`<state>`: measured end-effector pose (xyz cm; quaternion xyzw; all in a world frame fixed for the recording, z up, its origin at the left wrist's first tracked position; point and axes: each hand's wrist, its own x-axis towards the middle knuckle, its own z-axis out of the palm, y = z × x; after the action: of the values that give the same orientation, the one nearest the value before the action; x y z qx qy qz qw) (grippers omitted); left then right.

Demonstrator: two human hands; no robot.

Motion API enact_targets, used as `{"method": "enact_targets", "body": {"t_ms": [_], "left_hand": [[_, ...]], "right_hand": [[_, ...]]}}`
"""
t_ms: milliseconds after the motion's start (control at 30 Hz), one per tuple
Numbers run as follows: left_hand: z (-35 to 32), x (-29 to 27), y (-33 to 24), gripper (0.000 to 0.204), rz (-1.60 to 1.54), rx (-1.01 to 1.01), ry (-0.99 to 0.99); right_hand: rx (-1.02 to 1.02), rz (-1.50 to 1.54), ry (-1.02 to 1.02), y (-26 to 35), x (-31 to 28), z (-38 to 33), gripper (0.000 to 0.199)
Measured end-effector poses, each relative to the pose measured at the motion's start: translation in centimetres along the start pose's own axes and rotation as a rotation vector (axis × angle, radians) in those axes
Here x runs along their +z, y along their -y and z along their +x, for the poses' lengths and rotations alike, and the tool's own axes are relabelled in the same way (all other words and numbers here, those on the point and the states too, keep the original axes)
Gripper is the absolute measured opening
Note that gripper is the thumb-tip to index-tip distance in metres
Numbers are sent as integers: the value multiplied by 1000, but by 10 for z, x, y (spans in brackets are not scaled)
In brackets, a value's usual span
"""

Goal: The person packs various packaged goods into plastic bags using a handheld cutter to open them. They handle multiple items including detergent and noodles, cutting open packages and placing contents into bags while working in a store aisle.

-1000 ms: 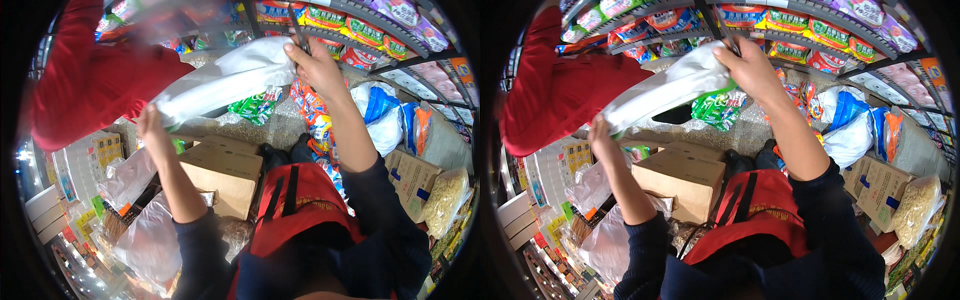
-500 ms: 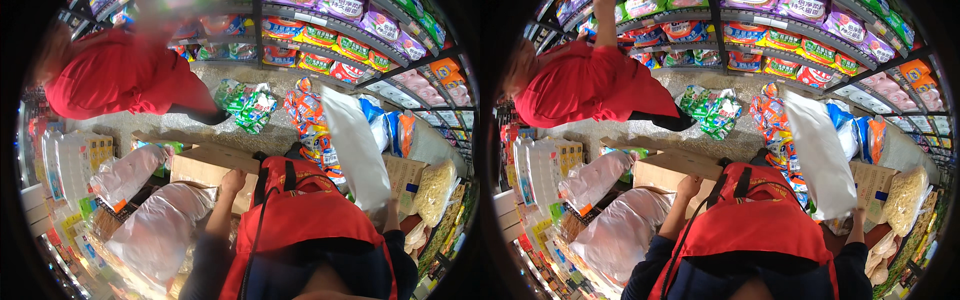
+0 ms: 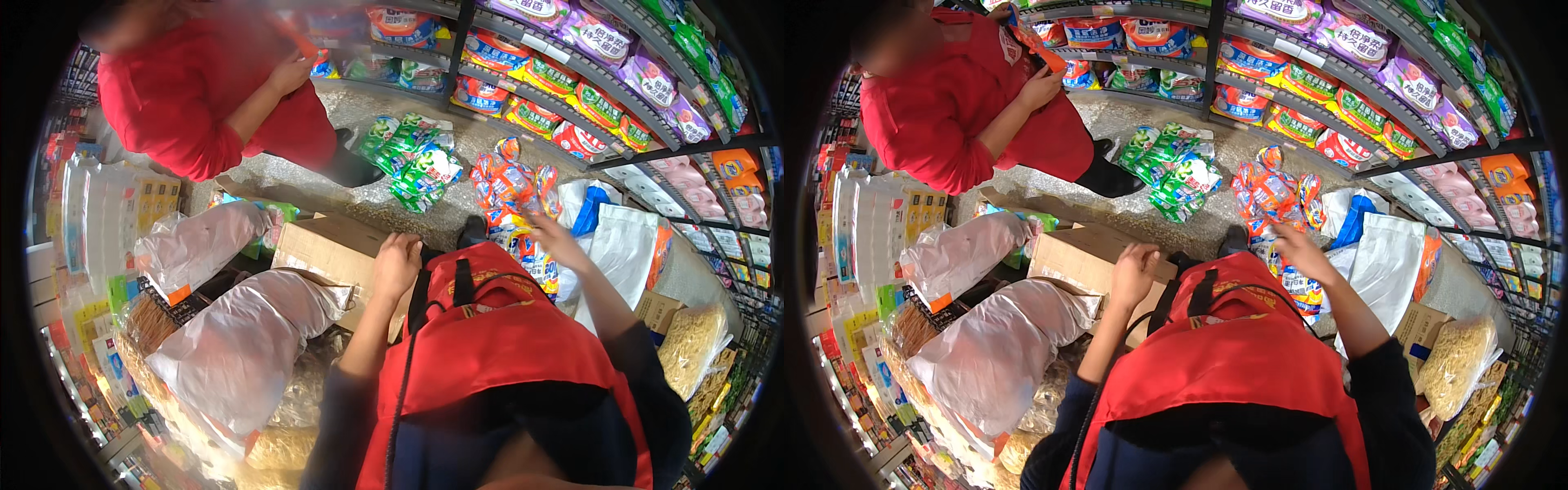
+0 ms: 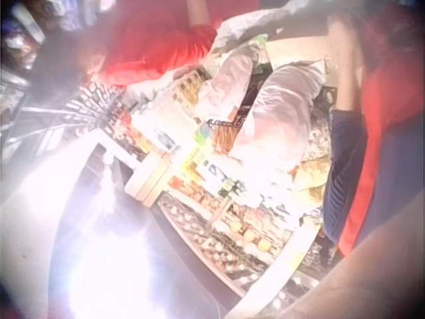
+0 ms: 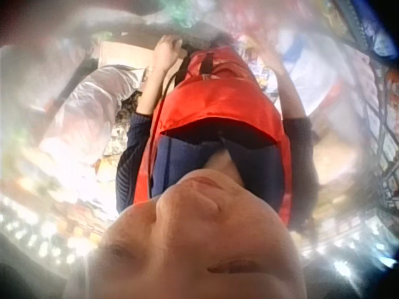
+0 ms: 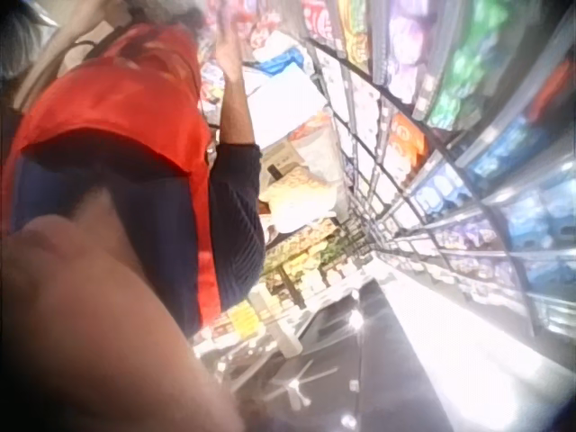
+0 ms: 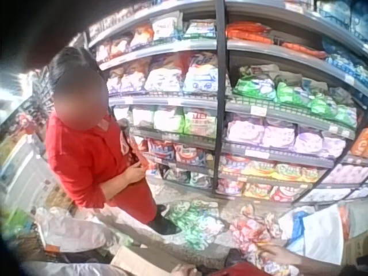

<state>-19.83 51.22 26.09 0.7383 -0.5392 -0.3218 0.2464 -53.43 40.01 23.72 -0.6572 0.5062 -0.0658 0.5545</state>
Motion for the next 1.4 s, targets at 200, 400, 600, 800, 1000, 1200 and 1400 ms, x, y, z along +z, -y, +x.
{"method": "enact_targets", "body": {"t_ms": [200,400,600,800,1000,1200,1400], "left_hand": [[21,-11,-68,29,-4,271,-230],[38,3,-92,67,-287,-40,-302],[37,34,-109,78,-1000,-61,-743],[51,42,-120,72,-1185,-152,-965],[-5,51,-91,36,-778,-284,-968],[-97,62,-67,8,-639,-332,-916],[-207,88,20,30,-480,-971,-683]], "right_hand": [[-732,-756,339,120,61,61,25],[-1055,-325,251,136,60,86,7],[-695,500,479,144,54,82,8],[-468,697,456,134,80,64,8],[-224,788,544,152,88,66,12],[-268,519,914,161,146,40,16],[-605,121,754,131,201,67,38]]}}
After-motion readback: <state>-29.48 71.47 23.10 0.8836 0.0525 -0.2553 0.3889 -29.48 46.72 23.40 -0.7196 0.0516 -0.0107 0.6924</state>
